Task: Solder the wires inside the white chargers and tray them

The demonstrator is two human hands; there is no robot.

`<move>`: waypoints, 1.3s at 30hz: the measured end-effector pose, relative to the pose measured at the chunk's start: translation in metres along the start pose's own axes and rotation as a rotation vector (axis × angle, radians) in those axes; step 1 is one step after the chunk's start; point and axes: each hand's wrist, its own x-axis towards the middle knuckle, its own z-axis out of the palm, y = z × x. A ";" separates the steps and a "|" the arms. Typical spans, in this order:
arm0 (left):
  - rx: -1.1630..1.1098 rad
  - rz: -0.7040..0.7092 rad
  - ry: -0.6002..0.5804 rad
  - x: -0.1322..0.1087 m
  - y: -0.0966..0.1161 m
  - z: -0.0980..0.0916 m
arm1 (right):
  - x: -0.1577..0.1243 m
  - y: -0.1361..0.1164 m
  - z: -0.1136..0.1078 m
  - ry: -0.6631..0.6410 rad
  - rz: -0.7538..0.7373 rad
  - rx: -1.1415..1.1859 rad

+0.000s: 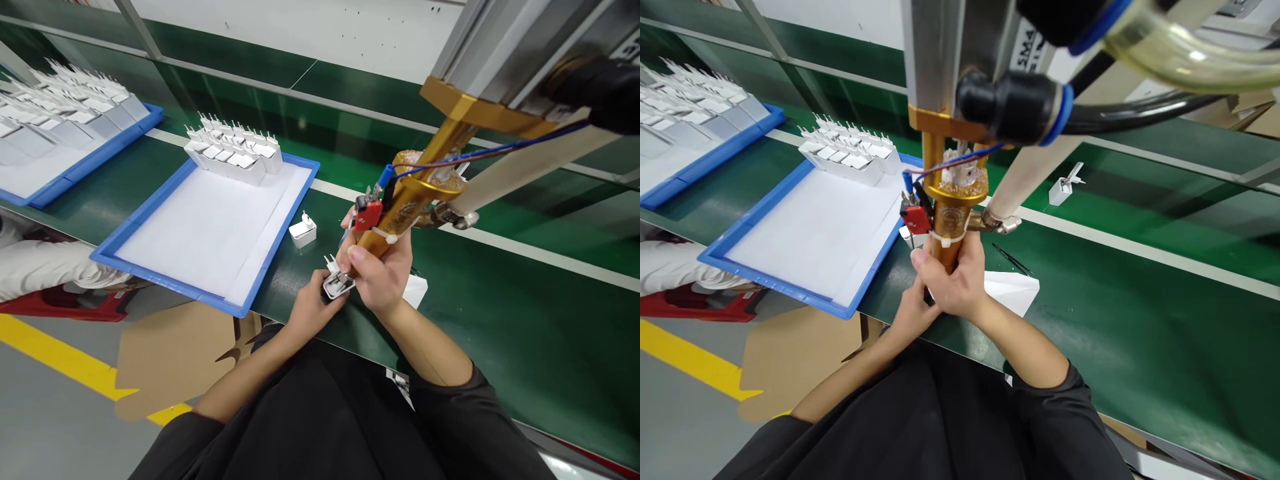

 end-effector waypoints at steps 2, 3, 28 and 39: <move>0.059 -0.039 0.040 0.003 -0.001 -0.017 | 0.002 0.003 -0.002 0.028 -0.001 0.037; 0.063 -0.059 0.047 0.004 -0.002 -0.026 | 0.004 0.003 -0.002 0.058 0.000 0.024; 0.205 0.130 -0.100 0.021 -0.014 -0.040 | 0.026 0.011 -0.018 0.266 0.049 -0.197; 0.439 0.400 -0.072 0.010 -0.022 -0.049 | 0.028 0.011 -0.018 0.257 0.033 -0.212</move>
